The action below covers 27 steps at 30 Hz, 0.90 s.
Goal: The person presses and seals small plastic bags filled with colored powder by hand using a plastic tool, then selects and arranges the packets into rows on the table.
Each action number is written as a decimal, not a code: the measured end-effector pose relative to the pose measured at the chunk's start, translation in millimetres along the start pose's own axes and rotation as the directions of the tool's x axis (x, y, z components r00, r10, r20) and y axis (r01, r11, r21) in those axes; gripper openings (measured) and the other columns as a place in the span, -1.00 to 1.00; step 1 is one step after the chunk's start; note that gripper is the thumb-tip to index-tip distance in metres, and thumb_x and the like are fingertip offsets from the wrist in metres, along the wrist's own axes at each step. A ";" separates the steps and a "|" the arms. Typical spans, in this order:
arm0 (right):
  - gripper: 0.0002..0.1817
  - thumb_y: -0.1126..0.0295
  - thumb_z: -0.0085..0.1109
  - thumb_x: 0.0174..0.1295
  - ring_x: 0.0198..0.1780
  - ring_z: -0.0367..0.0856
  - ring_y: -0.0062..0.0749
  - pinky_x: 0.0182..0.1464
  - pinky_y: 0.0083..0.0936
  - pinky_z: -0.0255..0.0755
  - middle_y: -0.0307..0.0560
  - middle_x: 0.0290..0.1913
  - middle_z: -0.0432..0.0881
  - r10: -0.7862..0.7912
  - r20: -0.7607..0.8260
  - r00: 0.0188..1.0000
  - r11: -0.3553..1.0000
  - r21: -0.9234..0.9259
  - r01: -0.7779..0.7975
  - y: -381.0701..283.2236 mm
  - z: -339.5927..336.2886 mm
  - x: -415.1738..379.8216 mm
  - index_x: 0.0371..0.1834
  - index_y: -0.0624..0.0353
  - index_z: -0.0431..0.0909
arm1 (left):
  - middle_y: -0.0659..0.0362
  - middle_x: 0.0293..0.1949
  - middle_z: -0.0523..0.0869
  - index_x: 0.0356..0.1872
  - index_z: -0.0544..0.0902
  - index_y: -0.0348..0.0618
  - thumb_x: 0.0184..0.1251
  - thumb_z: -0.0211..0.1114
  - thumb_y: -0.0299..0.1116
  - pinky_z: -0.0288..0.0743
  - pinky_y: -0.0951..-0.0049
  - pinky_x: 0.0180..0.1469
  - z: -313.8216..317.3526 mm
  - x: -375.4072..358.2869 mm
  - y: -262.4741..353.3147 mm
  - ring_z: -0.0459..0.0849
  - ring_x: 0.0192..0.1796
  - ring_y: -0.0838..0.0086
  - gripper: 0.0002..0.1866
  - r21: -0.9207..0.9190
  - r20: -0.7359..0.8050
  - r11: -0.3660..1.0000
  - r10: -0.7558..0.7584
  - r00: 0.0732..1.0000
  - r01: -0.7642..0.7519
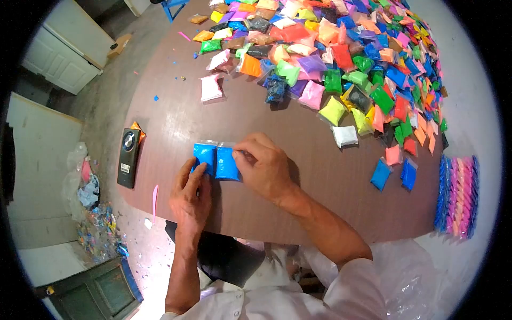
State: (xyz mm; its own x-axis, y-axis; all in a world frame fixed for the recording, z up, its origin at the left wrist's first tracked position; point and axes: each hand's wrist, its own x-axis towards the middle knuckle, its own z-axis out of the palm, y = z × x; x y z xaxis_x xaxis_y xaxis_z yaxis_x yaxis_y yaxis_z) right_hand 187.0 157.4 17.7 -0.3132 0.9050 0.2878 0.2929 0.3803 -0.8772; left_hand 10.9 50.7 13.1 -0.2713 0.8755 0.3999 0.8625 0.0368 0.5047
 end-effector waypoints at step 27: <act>-0.88 0.45 0.30 0.46 -0.09 0.68 -0.46 0.01 -0.51 0.56 -0.12 -0.15 0.69 0.089 -0.293 0.952 0.962 -0.224 -0.159 2.4 -3.5 -21.2 -0.11 0.30 0.69 | 0.11 -0.26 0.76 0.00 0.76 -0.20 0.21 0.51 -0.53 0.58 0.24 -0.23 -17.9 -42.2 -33.6 0.72 -0.31 0.19 -0.69 -0.391 -0.201 0.893 0.154 0.967 -0.224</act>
State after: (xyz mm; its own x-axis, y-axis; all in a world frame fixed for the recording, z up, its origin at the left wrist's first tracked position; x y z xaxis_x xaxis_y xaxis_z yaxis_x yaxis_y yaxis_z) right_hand 197.5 139.8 10.8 -0.0076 0.9512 0.3084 0.5338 0.2647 -0.8031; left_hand -14.3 3.9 -7.1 -0.2150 0.7559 0.6184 0.6637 -0.3514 0.6603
